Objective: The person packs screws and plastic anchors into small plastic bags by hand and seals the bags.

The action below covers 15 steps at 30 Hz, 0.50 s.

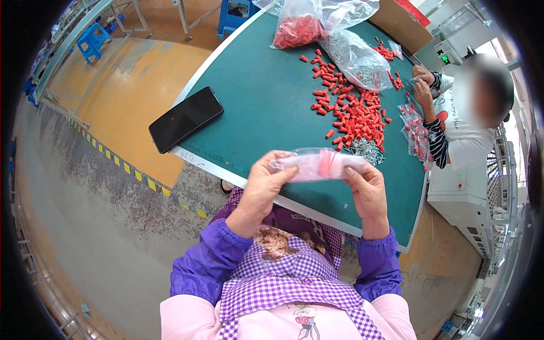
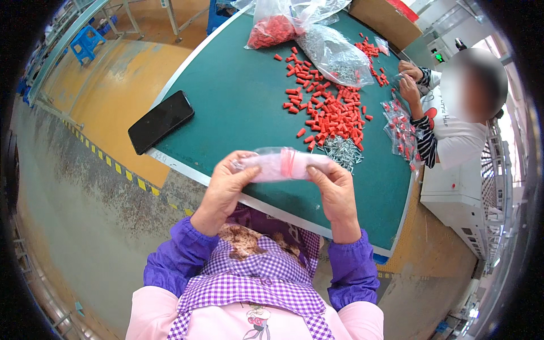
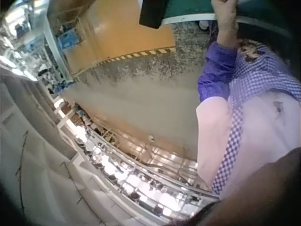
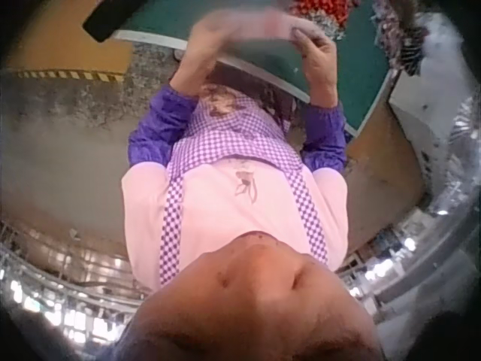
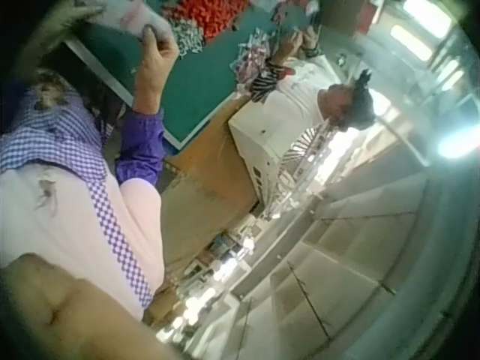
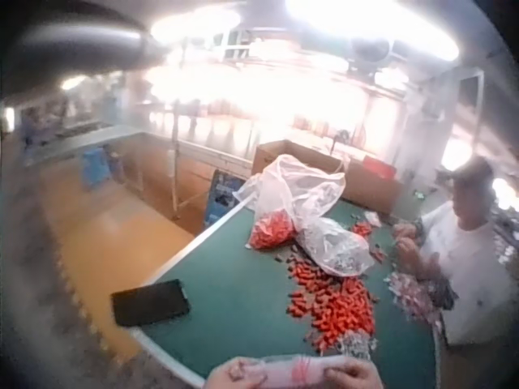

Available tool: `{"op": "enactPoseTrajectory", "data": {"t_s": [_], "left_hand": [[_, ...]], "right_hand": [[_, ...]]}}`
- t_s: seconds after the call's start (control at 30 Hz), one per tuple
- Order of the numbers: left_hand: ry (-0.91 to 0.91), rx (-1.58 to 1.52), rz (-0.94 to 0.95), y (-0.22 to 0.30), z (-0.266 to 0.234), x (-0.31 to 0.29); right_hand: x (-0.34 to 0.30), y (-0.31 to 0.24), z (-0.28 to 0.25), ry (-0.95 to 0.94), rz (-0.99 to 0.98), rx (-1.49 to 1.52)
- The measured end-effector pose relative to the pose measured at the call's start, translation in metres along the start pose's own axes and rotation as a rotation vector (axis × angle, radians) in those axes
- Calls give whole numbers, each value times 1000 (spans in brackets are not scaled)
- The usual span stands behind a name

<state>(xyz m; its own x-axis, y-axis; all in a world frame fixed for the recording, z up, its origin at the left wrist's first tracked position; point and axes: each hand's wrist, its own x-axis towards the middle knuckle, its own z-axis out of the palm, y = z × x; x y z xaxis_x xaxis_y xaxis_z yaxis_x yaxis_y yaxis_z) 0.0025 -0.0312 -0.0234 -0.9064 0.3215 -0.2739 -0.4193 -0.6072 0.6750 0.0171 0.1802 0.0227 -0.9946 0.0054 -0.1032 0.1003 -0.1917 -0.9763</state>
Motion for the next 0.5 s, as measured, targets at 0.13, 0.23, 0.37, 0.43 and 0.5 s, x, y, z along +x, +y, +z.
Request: {"op": "enactPoseTrajectory", "data": {"t_s": [0.13,0.23,0.37,0.43,0.5], "left_hand": [[205,347,375,26,-11,16],[332,717,443,49,-27,30],[661,1488,1069,62,-21,23],[459,1006,924,57,-4,12],[127,356,571,43,13,1]], "right_hand": [[10,-3,1,96,44,73],[17,-2,9,90,5,110],[21,-4,17,59,-8,157],[21,-3,21,49,-12,177],[19,-2,31,24,-12,201]]}}
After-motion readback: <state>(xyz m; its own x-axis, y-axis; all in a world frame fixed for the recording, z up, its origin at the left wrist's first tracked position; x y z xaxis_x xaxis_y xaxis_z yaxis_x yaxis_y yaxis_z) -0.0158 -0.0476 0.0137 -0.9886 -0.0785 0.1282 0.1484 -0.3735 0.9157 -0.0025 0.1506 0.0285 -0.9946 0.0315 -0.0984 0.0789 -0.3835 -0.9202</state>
